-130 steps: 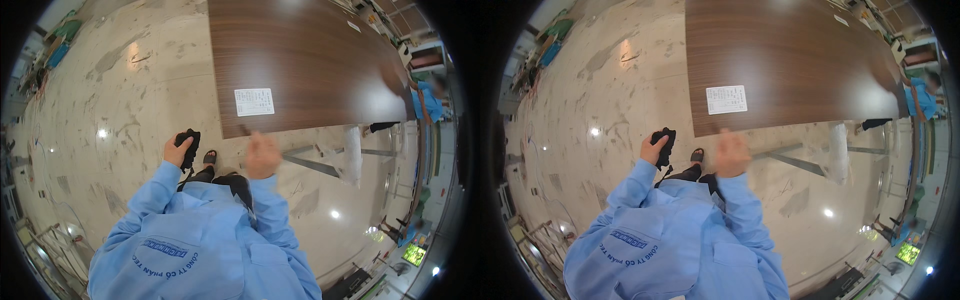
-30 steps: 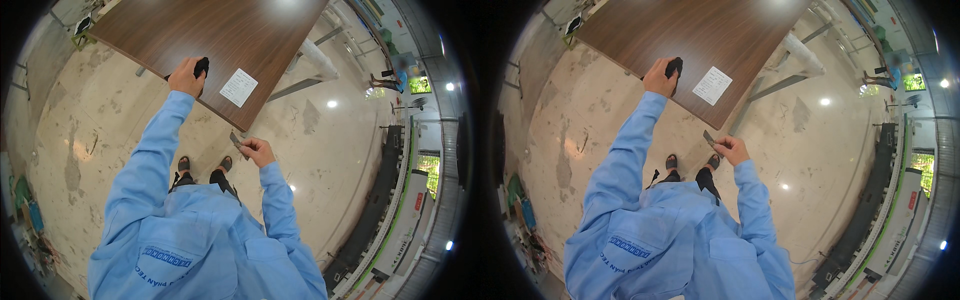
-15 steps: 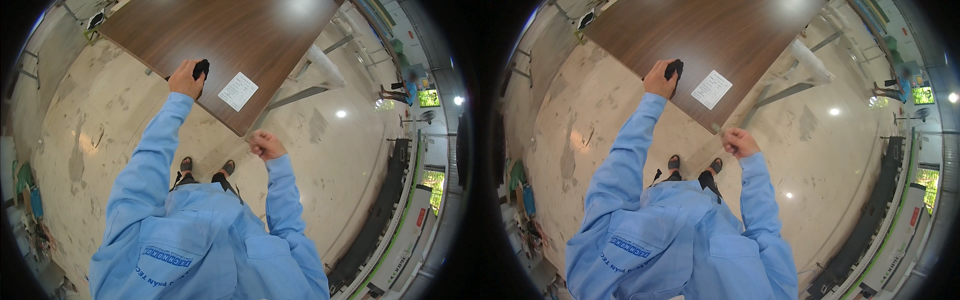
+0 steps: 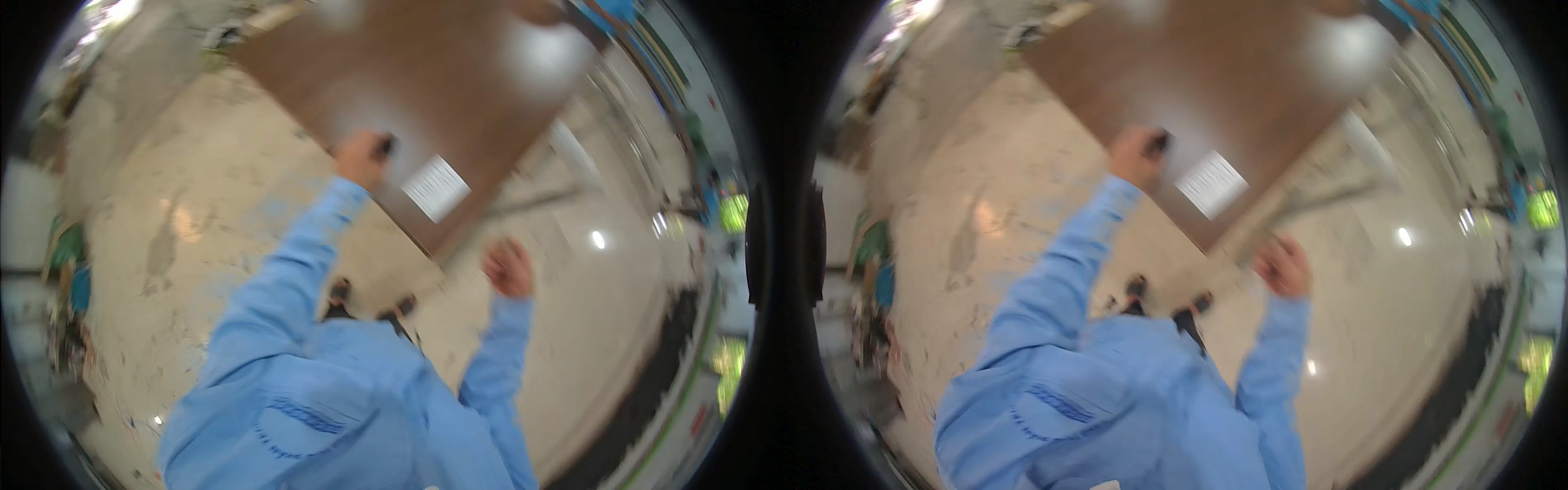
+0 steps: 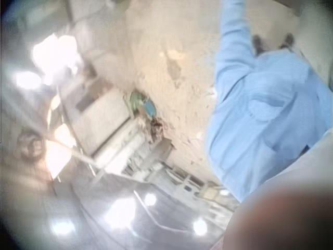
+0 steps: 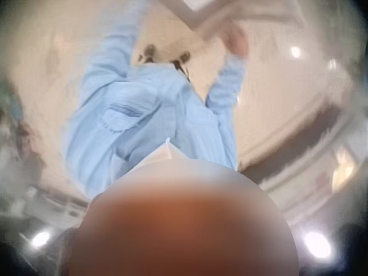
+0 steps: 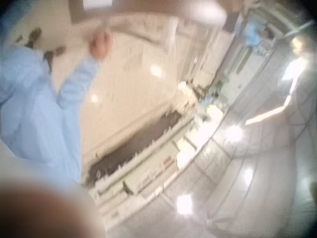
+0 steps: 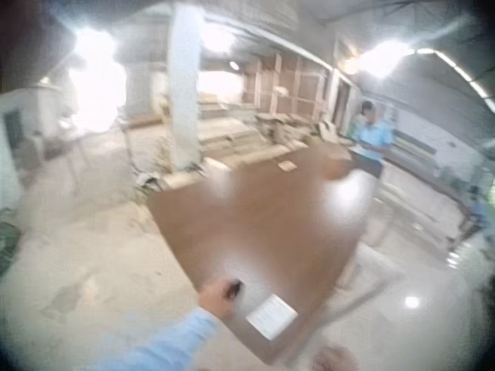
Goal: The person wipes the surface of a large wooden table with a black cloth while holding a small metal tool in the other hand. The person moves around the table, repeatedly wiping different sections of the tabletop.
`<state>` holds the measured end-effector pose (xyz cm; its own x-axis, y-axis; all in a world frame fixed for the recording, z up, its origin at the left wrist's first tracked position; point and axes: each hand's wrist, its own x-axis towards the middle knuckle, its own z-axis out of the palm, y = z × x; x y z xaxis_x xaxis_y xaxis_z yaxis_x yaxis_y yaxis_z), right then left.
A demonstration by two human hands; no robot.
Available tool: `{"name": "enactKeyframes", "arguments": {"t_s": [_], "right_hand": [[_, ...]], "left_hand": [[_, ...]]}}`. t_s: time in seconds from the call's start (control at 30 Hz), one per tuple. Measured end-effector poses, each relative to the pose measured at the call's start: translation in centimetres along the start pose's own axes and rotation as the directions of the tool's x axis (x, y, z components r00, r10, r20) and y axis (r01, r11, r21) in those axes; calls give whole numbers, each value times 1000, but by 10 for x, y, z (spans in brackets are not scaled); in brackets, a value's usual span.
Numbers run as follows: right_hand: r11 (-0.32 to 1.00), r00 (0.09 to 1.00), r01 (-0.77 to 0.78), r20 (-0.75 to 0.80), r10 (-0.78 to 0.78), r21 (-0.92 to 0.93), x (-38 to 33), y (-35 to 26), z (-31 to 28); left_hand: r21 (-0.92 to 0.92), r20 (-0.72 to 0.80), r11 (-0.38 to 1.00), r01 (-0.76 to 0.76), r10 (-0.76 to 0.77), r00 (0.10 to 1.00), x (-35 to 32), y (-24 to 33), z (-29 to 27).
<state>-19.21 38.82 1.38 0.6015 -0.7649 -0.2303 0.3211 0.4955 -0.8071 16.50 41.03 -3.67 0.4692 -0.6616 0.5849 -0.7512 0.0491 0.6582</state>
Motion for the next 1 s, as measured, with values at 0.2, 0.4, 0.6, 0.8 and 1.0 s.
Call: {"name": "enactKeyframes", "arguments": {"t_s": [0.2,0.4,0.6,0.8,1.0], "right_hand": [[1000,959,8,-282,-7,2,-10,2,-27],[988,991,-3,-131,23,154,-3,56,-59],[938,915,94,-342,-214,-334,21,69,-23],[639,611,-157,-582,-536,-753,0,80,49],[639,335,-182,-658,-674,-747,6,122,140]], "left_hand": [[-34,518,961,-274,252,817,-69,66,-4],[-97,442,957,-274,288,849,-74,55,3],[-86,495,972,-218,232,838,-28,20,-18],[-124,542,968,-217,249,802,53,-46,-37],[-164,350,968,-188,235,907,140,-127,-68]]}}
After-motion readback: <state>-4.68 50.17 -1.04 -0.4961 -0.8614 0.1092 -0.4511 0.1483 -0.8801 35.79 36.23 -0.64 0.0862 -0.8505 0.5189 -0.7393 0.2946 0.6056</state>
